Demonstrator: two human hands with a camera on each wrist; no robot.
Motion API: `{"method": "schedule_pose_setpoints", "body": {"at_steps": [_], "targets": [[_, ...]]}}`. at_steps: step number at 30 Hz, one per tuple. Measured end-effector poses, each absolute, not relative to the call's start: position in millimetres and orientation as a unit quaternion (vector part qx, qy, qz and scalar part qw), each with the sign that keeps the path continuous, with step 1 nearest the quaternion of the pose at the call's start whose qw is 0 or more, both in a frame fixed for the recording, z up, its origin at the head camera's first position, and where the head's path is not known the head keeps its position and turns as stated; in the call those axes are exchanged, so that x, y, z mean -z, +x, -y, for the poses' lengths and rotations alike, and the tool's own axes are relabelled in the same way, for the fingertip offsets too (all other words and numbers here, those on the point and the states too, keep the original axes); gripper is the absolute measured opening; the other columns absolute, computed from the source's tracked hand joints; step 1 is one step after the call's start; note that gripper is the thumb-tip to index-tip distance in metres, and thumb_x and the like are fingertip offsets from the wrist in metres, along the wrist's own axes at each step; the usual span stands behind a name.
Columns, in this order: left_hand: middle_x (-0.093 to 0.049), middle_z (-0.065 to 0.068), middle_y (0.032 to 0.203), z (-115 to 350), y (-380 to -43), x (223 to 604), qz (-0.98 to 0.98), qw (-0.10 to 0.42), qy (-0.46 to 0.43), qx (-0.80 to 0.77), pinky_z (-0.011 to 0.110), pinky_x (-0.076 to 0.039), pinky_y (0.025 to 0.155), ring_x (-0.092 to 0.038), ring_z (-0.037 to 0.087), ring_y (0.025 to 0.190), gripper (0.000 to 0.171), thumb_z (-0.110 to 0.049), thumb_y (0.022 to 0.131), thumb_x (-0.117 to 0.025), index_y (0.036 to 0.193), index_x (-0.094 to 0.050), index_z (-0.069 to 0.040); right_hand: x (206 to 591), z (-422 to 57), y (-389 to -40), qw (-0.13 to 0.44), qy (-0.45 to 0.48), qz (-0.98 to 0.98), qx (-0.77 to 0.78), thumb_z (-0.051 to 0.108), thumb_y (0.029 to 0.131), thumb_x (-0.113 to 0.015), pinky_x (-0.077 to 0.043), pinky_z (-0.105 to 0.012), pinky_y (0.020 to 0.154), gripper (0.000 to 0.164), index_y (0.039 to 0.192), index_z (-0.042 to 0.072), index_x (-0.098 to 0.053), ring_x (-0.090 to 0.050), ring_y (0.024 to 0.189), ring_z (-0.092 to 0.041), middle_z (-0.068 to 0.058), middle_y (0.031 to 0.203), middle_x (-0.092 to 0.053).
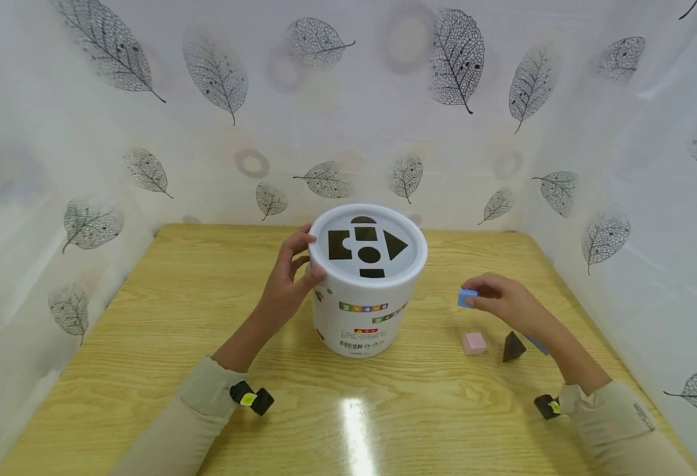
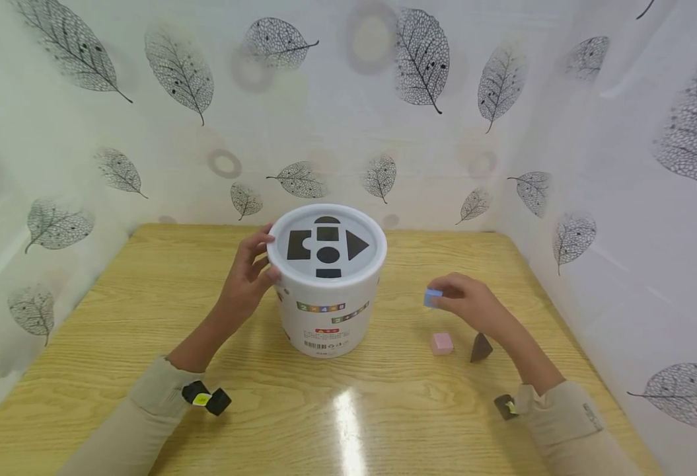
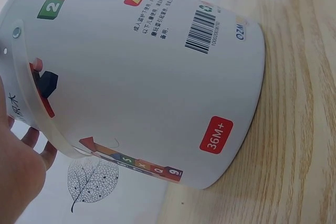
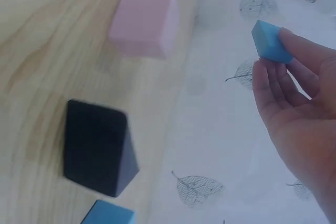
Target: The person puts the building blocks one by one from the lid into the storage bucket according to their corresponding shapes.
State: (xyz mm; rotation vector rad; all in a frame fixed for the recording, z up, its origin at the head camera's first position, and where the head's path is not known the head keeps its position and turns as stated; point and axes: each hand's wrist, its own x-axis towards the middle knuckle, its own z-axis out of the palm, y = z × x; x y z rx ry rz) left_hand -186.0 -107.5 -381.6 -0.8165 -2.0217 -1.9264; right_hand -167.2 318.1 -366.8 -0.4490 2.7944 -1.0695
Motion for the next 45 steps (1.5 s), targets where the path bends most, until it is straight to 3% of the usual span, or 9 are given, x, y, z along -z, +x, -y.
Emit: {"method": "schedule_pose_setpoints", "body": {"at_steps": [7,12,19,25,31,41,45], "targets": [[-0.028,-0.007,0.163,107.9,-187.7,383.1,0.688,0.115,-0.283,0.659,0.044,-0.036,0.115,-0.039,0.021,0.139,0.073,-0.057,0.091,-0.066,0.141,-0.038,-0.011,344.1,-301.0,-167.1,0.015,-0.182,-0.913,0.365,0.025,0.1,-0.065,-0.054,-0.02,0.082,0.031,0.128,0.011,-0.065,-0.063,0.098,-0.006,-0.007,0.115,-0.067],[-0.027,-0.006,0.163,108.5,-188.0,383.5,0.69,0.111,-0.28,0.658,0.038,-0.037,0.114,-0.04,0.024,0.138,0.076,-0.06,0.089,-0.064,0.141,-0.038,-0.012,322.2,-288.5,-166.5,-0.009,-0.203,-0.899,0.387,0.017,0.099,-0.065,-0.054,-0.017,0.082,0.03,0.128,0.007,-0.065,-0.063,0.098,-0.002,-0.007,0.117,-0.066],[-0.026,-0.005,0.164,108.7,-188.2,382.8,0.69,0.113,-0.282,0.657,0.045,-0.035,0.115,-0.04,0.026,0.138,0.077,-0.062,0.089,-0.064,0.141,-0.039,-0.011,298.3,-265.6,-162.9,-0.016,-0.207,-0.874,0.439,0.017,0.098,-0.067,-0.055,-0.019,0.087,0.029,0.126,0.008,-0.066,-0.067,0.101,-0.006,0.001,0.118,-0.065],[-0.028,-0.005,0.163,108.9,-188.1,381.4,0.688,0.11,-0.285,0.658,0.049,-0.033,0.117,-0.039,0.025,0.141,0.075,-0.059,0.09,-0.064,0.141,-0.039,-0.011,284.0,-245.5,-164.8,-0.036,-0.269,-0.832,0.484,0.007,0.097,-0.067,-0.056,-0.022,0.087,0.024,0.12,0.005,-0.067,-0.067,0.099,-0.017,-0.005,0.112,-0.066],[-0.027,-0.006,0.165,110.5,-187.5,379.0,0.701,0.109,-0.283,0.646,0.049,-0.034,0.117,-0.038,0.023,0.142,0.071,-0.058,0.091,-0.064,0.142,-0.041,-0.014,278.5,-219.8,-168.0,-0.071,-0.322,-0.817,0.472,0.001,0.094,-0.068,-0.051,-0.019,0.079,0.023,0.116,0.005,-0.071,-0.06,0.093,-0.017,-0.002,0.111,-0.067],[-0.028,-0.006,0.165,114.1,-186.1,375.5,0.716,0.124,-0.301,0.618,0.054,-0.038,0.112,-0.043,0.024,0.137,0.065,-0.056,0.095,-0.061,0.141,-0.042,-0.014,275.0,-182.0,-168.1,-0.052,-0.288,-0.854,0.431,0.019,0.095,-0.072,-0.046,-0.027,0.081,0.022,0.117,0.019,-0.072,-0.054,0.098,-0.015,0.006,0.112,-0.064],[-0.028,-0.006,0.165,114.2,-186.8,375.4,0.715,0.123,-0.302,0.618,0.054,-0.039,0.112,-0.043,0.024,0.137,0.065,-0.056,0.095,-0.062,0.141,-0.042,-0.014,276.4,-171.5,-167.8,-0.032,-0.29,-0.857,0.424,0.022,0.093,-0.074,-0.051,-0.034,0.087,0.025,0.118,0.02,-0.072,-0.056,0.103,-0.014,0.005,0.112,-0.064]]}}
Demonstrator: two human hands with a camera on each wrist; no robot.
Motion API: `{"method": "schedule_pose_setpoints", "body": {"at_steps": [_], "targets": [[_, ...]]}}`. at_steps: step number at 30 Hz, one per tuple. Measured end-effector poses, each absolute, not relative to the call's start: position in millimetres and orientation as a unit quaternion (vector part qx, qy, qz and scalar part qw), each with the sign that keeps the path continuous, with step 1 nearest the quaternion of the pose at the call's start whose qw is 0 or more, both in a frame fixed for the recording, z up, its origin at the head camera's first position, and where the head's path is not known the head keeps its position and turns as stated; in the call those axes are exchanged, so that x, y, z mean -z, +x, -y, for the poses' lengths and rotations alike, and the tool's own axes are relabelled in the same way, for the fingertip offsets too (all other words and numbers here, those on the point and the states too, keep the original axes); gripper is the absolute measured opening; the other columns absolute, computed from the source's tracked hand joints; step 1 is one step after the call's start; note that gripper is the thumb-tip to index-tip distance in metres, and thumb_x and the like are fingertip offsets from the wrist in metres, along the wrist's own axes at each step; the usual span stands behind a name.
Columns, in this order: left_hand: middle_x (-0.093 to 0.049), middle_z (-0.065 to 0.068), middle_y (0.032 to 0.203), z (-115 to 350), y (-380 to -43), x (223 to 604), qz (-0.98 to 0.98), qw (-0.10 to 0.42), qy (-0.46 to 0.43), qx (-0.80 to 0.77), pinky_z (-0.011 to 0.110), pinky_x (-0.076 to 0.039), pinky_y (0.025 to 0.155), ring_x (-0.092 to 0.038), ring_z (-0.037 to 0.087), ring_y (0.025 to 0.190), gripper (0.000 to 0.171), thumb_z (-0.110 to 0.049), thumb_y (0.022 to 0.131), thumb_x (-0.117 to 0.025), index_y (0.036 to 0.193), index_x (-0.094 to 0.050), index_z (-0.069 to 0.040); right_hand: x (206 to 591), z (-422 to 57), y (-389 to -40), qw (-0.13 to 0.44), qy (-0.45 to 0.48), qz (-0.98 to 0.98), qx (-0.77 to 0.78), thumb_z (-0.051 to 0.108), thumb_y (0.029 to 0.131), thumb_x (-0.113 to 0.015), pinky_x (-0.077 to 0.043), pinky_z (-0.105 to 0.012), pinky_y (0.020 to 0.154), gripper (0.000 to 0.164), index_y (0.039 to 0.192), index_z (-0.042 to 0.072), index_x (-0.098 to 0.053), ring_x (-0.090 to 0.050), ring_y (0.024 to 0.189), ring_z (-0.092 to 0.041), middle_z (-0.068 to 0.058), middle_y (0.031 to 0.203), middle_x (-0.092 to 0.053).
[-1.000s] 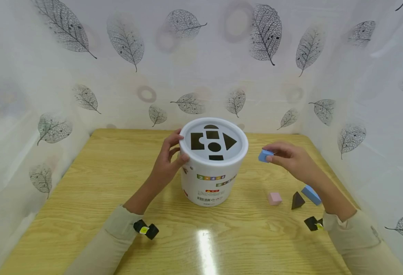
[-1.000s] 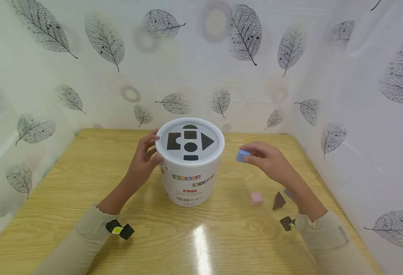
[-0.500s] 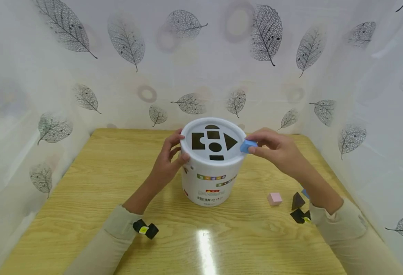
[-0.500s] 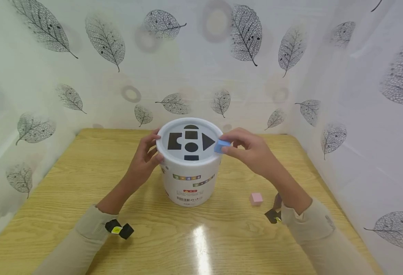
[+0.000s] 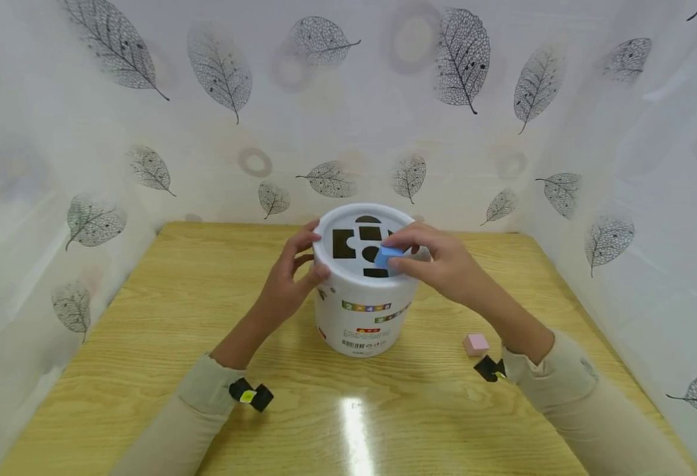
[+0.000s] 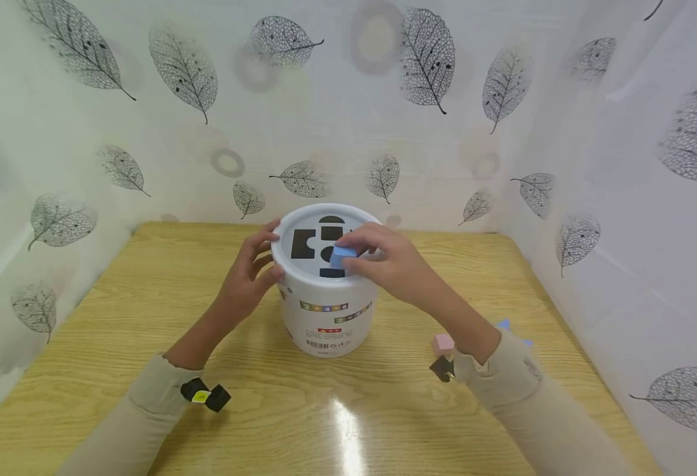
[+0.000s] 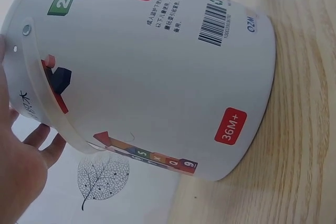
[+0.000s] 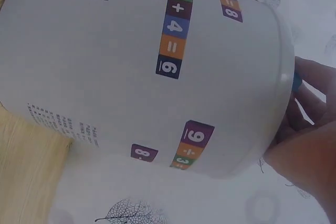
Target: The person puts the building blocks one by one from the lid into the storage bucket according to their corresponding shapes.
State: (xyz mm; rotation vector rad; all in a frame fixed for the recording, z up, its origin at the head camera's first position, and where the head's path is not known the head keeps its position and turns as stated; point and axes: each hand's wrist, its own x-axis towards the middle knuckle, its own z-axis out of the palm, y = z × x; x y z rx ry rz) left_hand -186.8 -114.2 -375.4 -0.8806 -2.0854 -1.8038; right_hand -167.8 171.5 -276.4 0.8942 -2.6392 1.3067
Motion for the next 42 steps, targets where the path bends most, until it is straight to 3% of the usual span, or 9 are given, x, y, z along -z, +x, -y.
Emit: {"method": "schedule_pose_setpoints", "body": {"at_steps": [5,22,33,42], "targets": [[-0.028,-0.006,0.165,112.8,-188.7,376.6,0.714,0.124,-0.304,0.619,0.053,-0.039,0.112,-0.044,0.025,0.137,0.064,-0.054,0.095,-0.063,0.141,-0.043,-0.014,279.4,-163.7,-167.6,0.009,0.293,0.856,-0.425,0.021,0.093,-0.074,-0.055,-0.041,0.089,0.027,0.119,0.016,-0.07,-0.059,0.106,-0.016,0.001,0.113,-0.065],[-0.026,-0.009,0.165,112.2,-186.4,376.9,0.716,0.103,-0.288,0.627,0.052,-0.039,0.113,-0.042,0.024,0.139,0.061,-0.049,0.096,-0.065,0.141,-0.042,-0.015,275.5,-160.6,-162.4,-0.017,0.327,0.857,-0.398,0.018,0.096,-0.07,-0.055,-0.04,0.092,0.021,0.117,0.014,-0.071,-0.061,0.103,-0.016,0.0,0.111,-0.066],[-0.026,-0.011,0.165,111.8,-186.1,375.8,0.714,0.097,-0.289,0.63,0.052,-0.039,0.112,-0.042,0.024,0.138,0.059,-0.048,0.096,-0.064,0.141,-0.041,-0.016,277.4,-171.3,-162.5,0.027,0.294,0.872,-0.389,0.022,0.097,-0.067,-0.052,-0.04,0.089,0.023,0.119,0.015,-0.071,-0.059,0.106,-0.015,0.002,0.113,-0.068],[-0.027,-0.009,0.165,111.8,-186.6,375.4,0.714,0.114,-0.29,0.627,0.052,-0.037,0.114,-0.042,0.025,0.139,0.065,-0.054,0.094,-0.064,0.14,-0.042,-0.015,281.6,-209.5,-162.7,0.086,0.263,0.876,-0.396,0.022,0.101,-0.062,-0.048,-0.025,0.087,0.021,0.12,0.018,-0.071,-0.057,0.105,-0.01,0.005,0.119,-0.067]]}}
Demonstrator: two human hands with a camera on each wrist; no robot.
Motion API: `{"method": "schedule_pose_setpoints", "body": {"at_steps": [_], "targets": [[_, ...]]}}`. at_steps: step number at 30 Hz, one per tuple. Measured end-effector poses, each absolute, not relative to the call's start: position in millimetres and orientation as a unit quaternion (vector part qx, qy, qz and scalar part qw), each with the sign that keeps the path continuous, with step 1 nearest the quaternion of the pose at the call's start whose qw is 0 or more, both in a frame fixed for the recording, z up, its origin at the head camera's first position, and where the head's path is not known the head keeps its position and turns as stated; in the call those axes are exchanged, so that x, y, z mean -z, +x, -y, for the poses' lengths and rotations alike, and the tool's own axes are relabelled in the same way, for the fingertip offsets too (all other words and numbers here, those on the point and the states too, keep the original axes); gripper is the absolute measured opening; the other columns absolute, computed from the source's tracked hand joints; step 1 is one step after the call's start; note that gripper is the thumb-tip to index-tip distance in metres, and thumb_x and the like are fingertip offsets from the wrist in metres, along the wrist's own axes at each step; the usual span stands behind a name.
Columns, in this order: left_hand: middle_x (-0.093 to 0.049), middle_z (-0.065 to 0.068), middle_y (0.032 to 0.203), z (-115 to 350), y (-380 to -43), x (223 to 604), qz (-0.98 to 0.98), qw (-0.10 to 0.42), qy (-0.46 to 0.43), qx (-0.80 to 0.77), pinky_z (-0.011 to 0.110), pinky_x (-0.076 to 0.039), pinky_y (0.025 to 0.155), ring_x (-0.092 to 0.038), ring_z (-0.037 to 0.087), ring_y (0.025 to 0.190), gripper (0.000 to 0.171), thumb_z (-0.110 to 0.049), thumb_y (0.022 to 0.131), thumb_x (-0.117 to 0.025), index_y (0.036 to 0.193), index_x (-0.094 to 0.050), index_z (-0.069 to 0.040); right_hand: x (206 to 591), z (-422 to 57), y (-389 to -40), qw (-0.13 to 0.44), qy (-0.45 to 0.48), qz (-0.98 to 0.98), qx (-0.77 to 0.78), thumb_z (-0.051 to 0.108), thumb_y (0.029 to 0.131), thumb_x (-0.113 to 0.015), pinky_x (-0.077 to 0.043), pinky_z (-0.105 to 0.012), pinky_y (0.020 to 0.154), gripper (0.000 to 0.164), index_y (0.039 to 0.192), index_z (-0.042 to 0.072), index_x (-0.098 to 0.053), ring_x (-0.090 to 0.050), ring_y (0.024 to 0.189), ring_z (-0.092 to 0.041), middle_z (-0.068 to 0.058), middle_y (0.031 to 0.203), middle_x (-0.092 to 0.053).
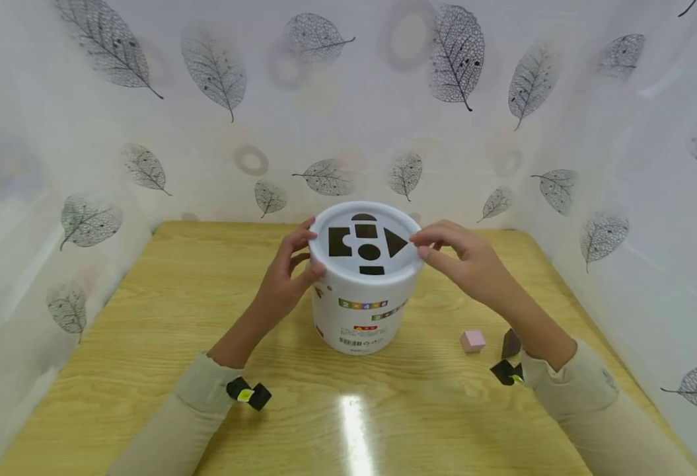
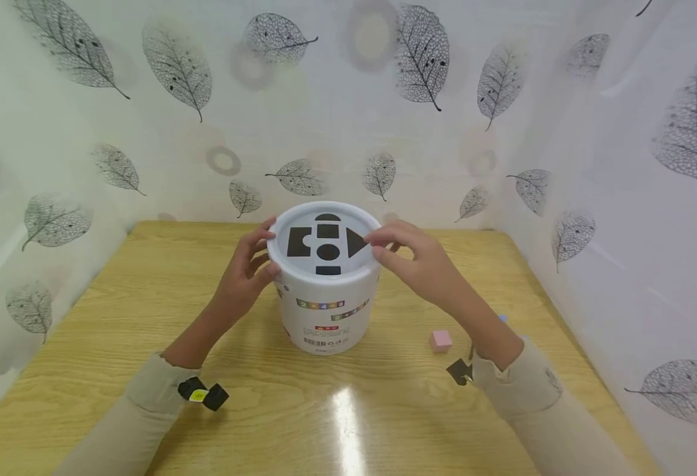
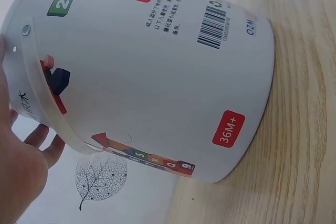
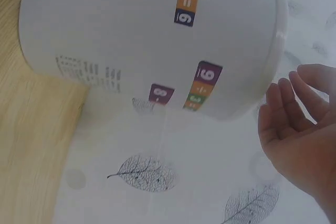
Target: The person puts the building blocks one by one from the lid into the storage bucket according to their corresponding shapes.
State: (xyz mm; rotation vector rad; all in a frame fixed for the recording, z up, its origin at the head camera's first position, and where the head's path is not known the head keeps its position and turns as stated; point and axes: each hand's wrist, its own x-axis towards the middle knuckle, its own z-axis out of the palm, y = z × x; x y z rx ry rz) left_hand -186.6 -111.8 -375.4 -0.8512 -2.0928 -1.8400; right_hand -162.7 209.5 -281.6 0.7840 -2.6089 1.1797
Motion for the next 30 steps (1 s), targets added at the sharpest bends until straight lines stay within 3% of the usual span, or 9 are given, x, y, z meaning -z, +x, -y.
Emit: {"method": "schedule_pose_setpoints", "body": {"at_steps": [8,14,22,30], "targets": [[-0.027,-0.009,0.165,111.6,-185.5,376.5,0.713,0.115,-0.289,0.629,0.053,-0.036,0.114,-0.042,0.025,0.14,0.067,-0.056,0.093,-0.064,0.141,-0.042,-0.014,299.0,-265.8,-150.3,0.093,0.192,0.908,-0.36,0.023,0.103,-0.06,-0.048,-0.016,0.082,0.025,0.126,0.02,-0.067,-0.057,0.104,-0.002,0.008,0.121,-0.065],[-0.027,-0.011,0.165,112.2,-184.7,376.7,0.713,0.112,-0.286,0.63,0.056,-0.036,0.114,-0.041,0.023,0.14,0.065,-0.054,0.094,-0.064,0.141,-0.041,-0.015,318.6,-312.0,-144.0,0.089,0.192,0.918,-0.336,0.017,0.103,-0.059,-0.044,-0.009,0.086,0.028,0.129,0.01,-0.064,-0.056,0.103,0.001,0.005,0.12,-0.061],[-0.028,-0.01,0.165,111.7,-185.7,376.9,0.715,0.12,-0.287,0.626,0.052,-0.037,0.114,-0.042,0.024,0.139,0.066,-0.054,0.093,-0.064,0.141,-0.042,-0.014,351.6,-355.7,-139.8,0.084,0.16,0.932,-0.314,0.011,0.099,-0.063,-0.045,-0.008,0.08,0.03,0.128,0.0,-0.064,-0.051,0.096,0.013,-0.009,0.119,-0.062],[-0.027,-0.012,0.165,110.8,-186.4,377.2,0.714,0.114,-0.288,0.628,0.054,-0.037,0.114,-0.042,0.022,0.14,0.061,-0.049,0.095,-0.065,0.141,-0.041,-0.016,381.3,-399.8,-132.9,0.05,0.117,0.948,-0.292,0.017,0.1,-0.064,-0.044,-0.009,0.077,0.038,0.133,-0.001,-0.059,-0.047,0.097,0.017,-0.024,0.127,-0.059]]}}
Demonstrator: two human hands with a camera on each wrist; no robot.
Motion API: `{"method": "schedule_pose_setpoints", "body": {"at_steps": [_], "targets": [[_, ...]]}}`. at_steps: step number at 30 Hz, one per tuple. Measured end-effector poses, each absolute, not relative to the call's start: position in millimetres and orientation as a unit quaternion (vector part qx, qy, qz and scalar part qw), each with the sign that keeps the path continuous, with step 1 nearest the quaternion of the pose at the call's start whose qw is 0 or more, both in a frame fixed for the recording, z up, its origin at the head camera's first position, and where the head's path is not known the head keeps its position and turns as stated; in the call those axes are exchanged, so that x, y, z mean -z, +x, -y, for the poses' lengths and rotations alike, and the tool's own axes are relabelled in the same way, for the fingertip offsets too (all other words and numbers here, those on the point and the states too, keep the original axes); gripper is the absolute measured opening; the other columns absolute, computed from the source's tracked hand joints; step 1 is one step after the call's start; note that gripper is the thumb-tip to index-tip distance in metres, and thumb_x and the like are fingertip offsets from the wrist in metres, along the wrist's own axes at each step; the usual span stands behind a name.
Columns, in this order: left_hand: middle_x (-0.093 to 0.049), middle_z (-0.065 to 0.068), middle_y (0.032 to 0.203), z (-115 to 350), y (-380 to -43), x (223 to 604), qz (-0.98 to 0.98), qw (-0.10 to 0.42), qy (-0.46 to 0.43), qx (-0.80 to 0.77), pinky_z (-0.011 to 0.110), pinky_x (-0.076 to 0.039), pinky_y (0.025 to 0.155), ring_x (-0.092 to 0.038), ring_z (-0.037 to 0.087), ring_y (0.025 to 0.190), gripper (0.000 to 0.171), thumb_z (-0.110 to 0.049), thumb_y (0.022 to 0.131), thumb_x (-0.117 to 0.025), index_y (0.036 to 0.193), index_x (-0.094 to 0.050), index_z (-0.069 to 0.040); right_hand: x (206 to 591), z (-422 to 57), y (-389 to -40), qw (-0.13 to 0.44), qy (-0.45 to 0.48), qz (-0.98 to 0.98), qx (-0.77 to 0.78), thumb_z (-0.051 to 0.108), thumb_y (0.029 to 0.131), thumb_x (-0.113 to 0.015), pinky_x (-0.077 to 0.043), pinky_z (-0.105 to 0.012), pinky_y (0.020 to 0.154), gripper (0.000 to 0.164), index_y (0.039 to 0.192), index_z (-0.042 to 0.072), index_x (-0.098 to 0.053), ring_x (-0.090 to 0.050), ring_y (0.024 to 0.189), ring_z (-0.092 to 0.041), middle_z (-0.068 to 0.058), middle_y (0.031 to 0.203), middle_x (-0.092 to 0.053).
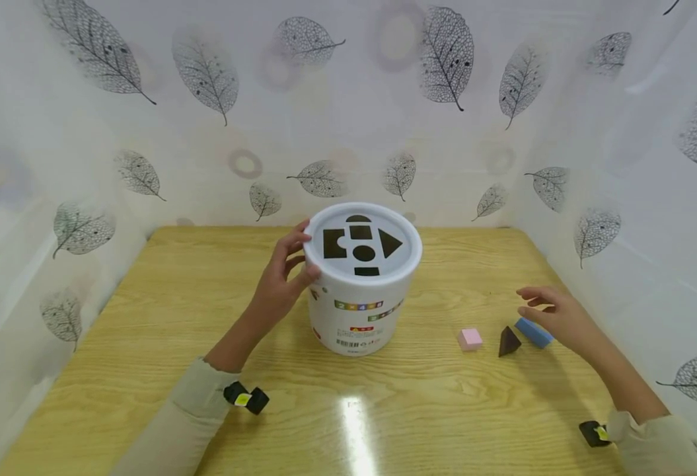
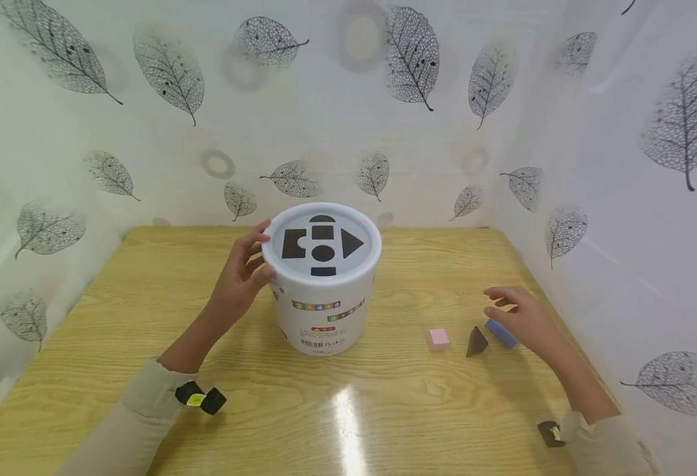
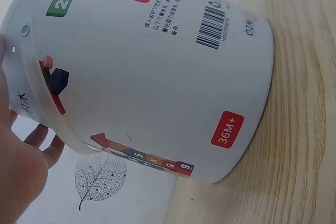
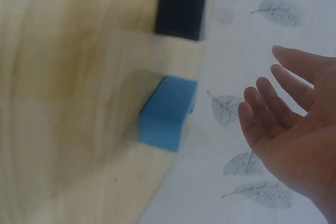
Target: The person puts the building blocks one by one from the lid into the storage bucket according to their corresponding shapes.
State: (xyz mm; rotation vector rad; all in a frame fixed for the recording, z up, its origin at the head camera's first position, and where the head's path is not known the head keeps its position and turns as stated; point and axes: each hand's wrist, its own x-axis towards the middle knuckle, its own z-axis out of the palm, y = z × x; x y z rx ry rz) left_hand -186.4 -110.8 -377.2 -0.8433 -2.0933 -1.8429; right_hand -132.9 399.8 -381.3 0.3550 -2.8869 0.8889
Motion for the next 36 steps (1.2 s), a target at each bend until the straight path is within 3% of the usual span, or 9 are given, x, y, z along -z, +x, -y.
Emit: {"method": "schedule_pose_setpoints", "body": {"at_steps": [9,18,27,32,34,36], "targets": [[-0.027,-0.012,0.165,108.9,-185.4,377.5,0.714,0.108,-0.286,0.63,0.053,-0.036,0.114,-0.041,0.022,0.14,0.063,-0.05,0.095,-0.065,0.142,-0.041,-0.016,403.7,-439.6,-119.1,-0.011,0.087,0.957,-0.277,0.024,0.101,-0.062,-0.045,-0.013,0.079,0.049,0.142,-0.002,-0.05,-0.04,0.103,0.019,-0.025,0.136,-0.053],[-0.025,-0.01,0.165,110.5,-183.6,377.1,0.721,0.102,-0.278,0.627,0.045,-0.04,0.114,-0.039,0.024,0.142,0.053,-0.036,0.099,-0.065,0.142,-0.04,-0.016,411.6,-457.8,-110.6,-0.031,0.091,0.95,-0.298,0.02,0.099,-0.065,-0.05,-0.018,0.078,0.051,0.143,-0.002,-0.05,-0.047,0.104,0.016,-0.022,0.136,-0.055],[-0.025,-0.012,0.165,111.5,-185.8,378.7,0.722,0.102,-0.28,0.625,0.043,-0.039,0.115,-0.039,0.022,0.142,0.053,-0.036,0.099,-0.065,0.142,-0.04,-0.017,420.6,-469.3,-112.5,-0.093,0.114,0.924,-0.354,0.015,0.099,-0.064,-0.055,-0.023,0.075,0.059,0.148,-0.007,-0.039,-0.045,0.106,0.02,-0.038,0.141,-0.047],[-0.025,-0.01,0.165,111.0,-185.9,378.3,0.72,0.103,-0.279,0.627,0.042,-0.039,0.115,-0.039,0.024,0.142,0.053,-0.035,0.099,-0.065,0.142,-0.04,-0.016,427.0,-470.0,-114.9,-0.08,0.116,0.918,-0.37,0.007,0.095,-0.067,-0.055,-0.023,0.072,0.061,0.147,-0.006,-0.039,-0.054,0.1,0.013,-0.008,0.135,-0.055],[-0.026,-0.011,0.165,110.9,-186.2,378.1,0.719,0.106,-0.28,0.628,0.044,-0.038,0.115,-0.039,0.023,0.142,0.054,-0.037,0.098,-0.066,0.142,-0.041,-0.016,428.2,-468.4,-116.3,-0.081,0.117,0.914,-0.381,0.005,0.094,-0.068,-0.056,-0.024,0.071,0.065,0.149,-0.008,-0.035,-0.057,0.098,0.011,-0.01,0.136,-0.052],[-0.026,-0.011,0.165,110.5,-186.5,377.7,0.718,0.107,-0.28,0.629,0.045,-0.038,0.115,-0.04,0.023,0.142,0.057,-0.041,0.097,-0.066,0.142,-0.041,-0.016,428.1,-465.6,-117.3,-0.086,0.115,0.91,-0.388,0.003,0.093,-0.069,-0.056,-0.025,0.07,0.071,0.15,-0.01,-0.029,-0.059,0.096,0.011,-0.025,0.141,-0.047]]}}
